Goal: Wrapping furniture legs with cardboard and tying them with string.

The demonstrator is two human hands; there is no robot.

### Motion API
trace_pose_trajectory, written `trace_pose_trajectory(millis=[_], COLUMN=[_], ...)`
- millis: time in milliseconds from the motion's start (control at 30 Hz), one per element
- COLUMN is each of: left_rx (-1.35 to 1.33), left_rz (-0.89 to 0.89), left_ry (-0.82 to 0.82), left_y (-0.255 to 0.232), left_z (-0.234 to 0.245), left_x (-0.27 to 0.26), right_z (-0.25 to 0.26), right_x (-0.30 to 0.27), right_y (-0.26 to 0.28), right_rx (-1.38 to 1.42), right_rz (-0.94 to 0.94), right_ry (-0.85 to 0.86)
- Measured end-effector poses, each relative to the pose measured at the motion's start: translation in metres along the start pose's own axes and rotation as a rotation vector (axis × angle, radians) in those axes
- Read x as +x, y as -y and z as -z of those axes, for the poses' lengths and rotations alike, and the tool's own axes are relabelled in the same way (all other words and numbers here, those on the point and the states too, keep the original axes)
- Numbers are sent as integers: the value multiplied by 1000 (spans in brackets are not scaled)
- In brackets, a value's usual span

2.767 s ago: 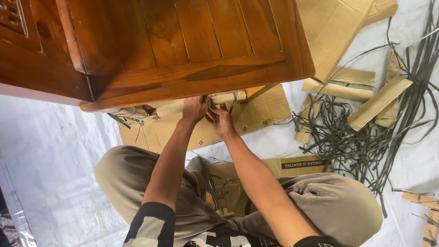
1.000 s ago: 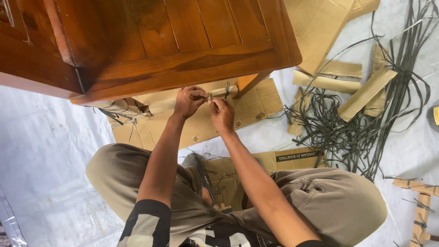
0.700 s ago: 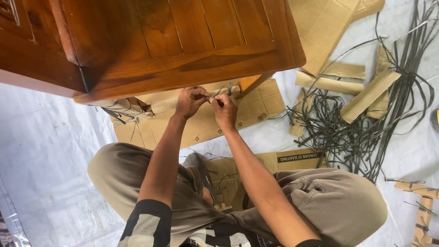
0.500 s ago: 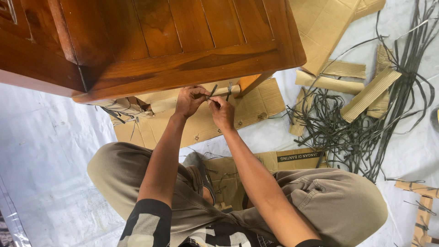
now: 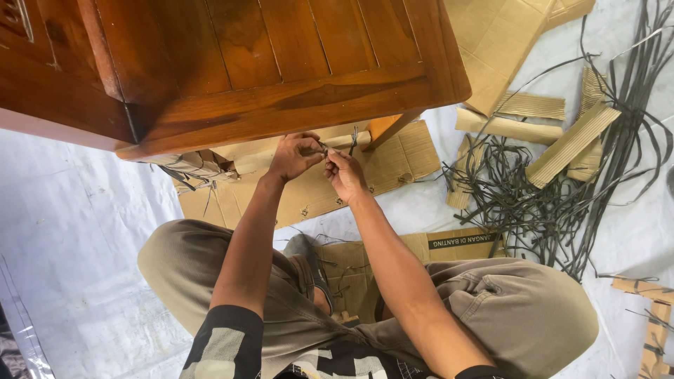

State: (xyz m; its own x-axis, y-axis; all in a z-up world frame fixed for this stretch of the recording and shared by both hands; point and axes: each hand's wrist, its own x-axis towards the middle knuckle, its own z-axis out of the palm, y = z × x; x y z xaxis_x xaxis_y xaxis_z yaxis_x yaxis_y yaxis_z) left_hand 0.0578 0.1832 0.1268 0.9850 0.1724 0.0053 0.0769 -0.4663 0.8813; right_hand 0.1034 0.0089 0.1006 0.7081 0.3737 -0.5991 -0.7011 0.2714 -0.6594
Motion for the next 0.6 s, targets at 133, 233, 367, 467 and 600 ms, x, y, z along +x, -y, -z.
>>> trace_pose_trajectory(millis=[133, 233, 367, 467, 600], left_rx=[-142, -224, -141, -147, -126], left_rz=[30, 125, 139, 144, 111], left_ry=[25, -20, -164, -235, -300], left_y=[17, 18, 31, 27, 14], left_z=[-7, -10, -18, -19, -15], left_x=[4, 5, 6, 5, 3], right_z=[-6, -10, -6, -2, 3], right_x=[-6, -9, -7, -11, -8], right_y=[4, 0, -15, -23, -29], right_rx=[-7, -93, -227, -293, -342], right_rz=[25, 77, 196, 250, 327], right_ry=[-13, -27, -86, -111, -128])
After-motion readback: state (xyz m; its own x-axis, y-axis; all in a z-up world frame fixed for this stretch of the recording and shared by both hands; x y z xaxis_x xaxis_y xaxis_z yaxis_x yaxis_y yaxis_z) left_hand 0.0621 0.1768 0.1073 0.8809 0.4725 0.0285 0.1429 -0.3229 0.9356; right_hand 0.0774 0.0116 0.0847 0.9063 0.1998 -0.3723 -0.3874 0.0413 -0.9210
